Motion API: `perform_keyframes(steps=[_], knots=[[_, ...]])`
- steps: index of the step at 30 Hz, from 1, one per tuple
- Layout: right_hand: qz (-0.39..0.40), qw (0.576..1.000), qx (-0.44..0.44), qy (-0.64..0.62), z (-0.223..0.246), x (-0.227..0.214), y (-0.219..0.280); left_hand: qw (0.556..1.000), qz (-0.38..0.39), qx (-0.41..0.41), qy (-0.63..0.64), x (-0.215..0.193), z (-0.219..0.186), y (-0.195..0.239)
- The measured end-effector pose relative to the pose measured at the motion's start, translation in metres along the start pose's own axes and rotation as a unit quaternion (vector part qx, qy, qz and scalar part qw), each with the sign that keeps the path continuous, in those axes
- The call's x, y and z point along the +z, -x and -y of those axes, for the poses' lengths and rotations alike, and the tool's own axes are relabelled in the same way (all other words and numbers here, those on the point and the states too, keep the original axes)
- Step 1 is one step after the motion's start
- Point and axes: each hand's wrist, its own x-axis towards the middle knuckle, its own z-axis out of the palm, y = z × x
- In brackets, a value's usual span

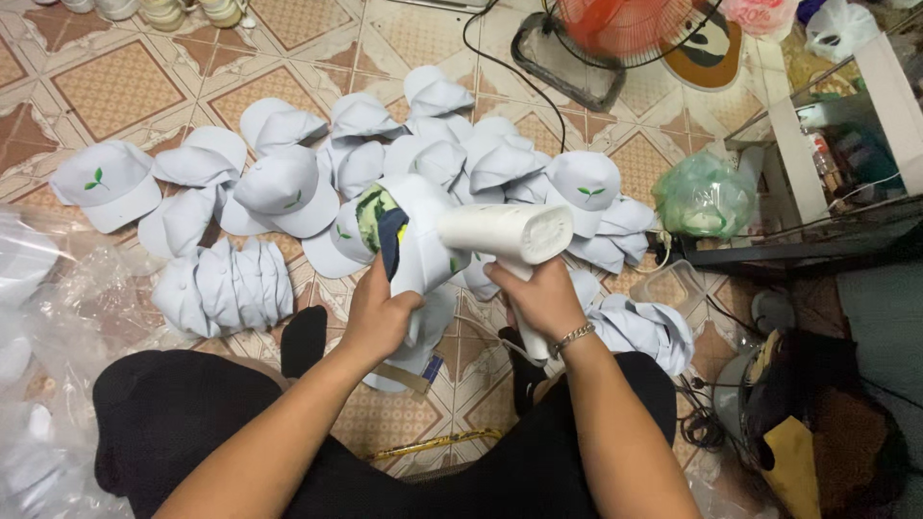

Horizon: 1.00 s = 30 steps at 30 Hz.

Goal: The person sits on the floor and processes white baseball caps. They use a hairdryer to heat the front logo, insert a watermelon-shaped plush into the cap, press the interior, and spray the logo with a can. The person repeats this sequence on multiple caps.

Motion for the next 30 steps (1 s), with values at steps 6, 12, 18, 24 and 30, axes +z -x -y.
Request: perform_keyframes(steps=[6,12,18,24,30], knots=[[0.075,0.991,-0.103,0.040,0.005,-0.001,0.002,0.999,0.002,-0.002,-0.034,-0.001,-0.003,-0.001],[-0.006,0.998,-0.057,0.030,-0.006,-0.005,-0.005,0.998,0.020,-0.054,-0.012,-0.004,-0.011,0.000],[0.076,0.986,-0.122,0.078,-0.004,-0.003,-0.004,1.000,0.013,-0.027,-0.006,-0.006,-0.016,-0.001],[0.022,0.997,0.035,0.070,0.001,-0.009,-0.004,0.999,0.024,-0.031,-0.004,-0.009,-0.013,0.000],[0.132,0.959,-0.237,0.076,-0.001,-0.014,-0.006,0.998,0.038,-0.045,-0.005,-0.015,-0.016,-0.006]])
